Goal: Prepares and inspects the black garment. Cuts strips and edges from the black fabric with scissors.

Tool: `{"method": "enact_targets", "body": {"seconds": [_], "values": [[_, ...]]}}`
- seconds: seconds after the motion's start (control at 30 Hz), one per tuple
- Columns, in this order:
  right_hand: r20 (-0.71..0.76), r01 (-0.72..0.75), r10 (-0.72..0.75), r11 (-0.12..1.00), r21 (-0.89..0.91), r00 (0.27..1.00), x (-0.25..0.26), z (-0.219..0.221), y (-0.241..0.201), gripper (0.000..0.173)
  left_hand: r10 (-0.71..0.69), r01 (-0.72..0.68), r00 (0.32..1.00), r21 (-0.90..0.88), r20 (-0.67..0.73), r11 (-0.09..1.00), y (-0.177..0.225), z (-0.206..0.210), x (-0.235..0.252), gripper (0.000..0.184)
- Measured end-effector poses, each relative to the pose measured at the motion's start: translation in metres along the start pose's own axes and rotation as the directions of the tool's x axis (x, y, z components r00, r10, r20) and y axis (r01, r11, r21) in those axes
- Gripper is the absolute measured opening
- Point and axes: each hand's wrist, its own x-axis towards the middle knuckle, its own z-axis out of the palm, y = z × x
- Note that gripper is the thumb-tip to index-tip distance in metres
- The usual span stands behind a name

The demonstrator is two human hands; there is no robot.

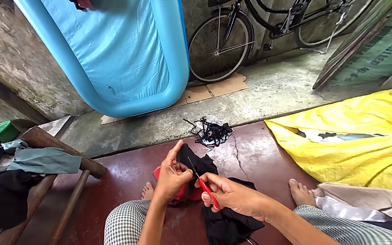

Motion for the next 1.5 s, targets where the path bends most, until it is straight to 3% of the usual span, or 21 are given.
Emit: {"method": "enact_targets", "body": {"seconds": [0.17, 0.37, 0.53, 0.63, 0.93, 1.13, 1.37, 1.5], "values": [[-0.054, 0.016, -0.014, 0.999, 0.029, 0.998, 0.001, 0.002, -0.002, 0.038, 0.015, -0.015, 1.000, -0.026, -0.016, 1.000, 0.001, -0.001, 0.000, 0.097], [0.003, 0.026, -0.026, 0.999, 0.024, 1.000, 0.001, -0.003, 0.000, 0.046, 0.001, 0.000, 1.000, -0.041, 0.021, 0.999, 0.000, 0.004, -0.003, 0.102], [-0.069, 0.036, -0.033, 0.998, 0.054, 0.997, 0.002, 0.001, -0.003, 0.039, 0.023, -0.022, 1.000, -0.056, 0.009, 0.998, -0.001, 0.004, -0.002, 0.102], [-0.036, 0.050, -0.048, 0.997, 0.058, 0.998, 0.002, -0.002, -0.002, 0.040, 0.023, -0.022, 1.000, -0.050, 0.019, 0.998, 0.000, 0.005, -0.003, 0.104], [-0.034, 0.069, -0.072, 0.993, -0.095, 0.997, 0.001, -0.009, -0.001, 0.047, -0.013, 0.018, 0.996, -0.055, 0.087, 0.998, 0.000, 0.009, -0.006, 0.108], [-0.074, 0.102, -0.103, 0.995, -0.012, 0.992, 0.003, -0.007, 0.000, 0.037, 0.018, -0.006, 0.996, -0.141, 0.088, 0.990, -0.003, 0.008, -0.003, 0.109], [-0.070, 0.096, -0.098, 0.995, -0.027, 0.993, 0.002, -0.011, -0.002, 0.045, -0.003, 0.028, 0.990, -0.179, 0.139, 0.983, -0.004, 0.018, -0.007, 0.113], [-0.106, 0.107, -0.103, 0.994, 0.031, 0.989, 0.002, -0.010, -0.003, 0.035, -0.002, 0.028, 0.990, -0.185, 0.141, 0.982, -0.006, 0.018, -0.007, 0.114]]}}
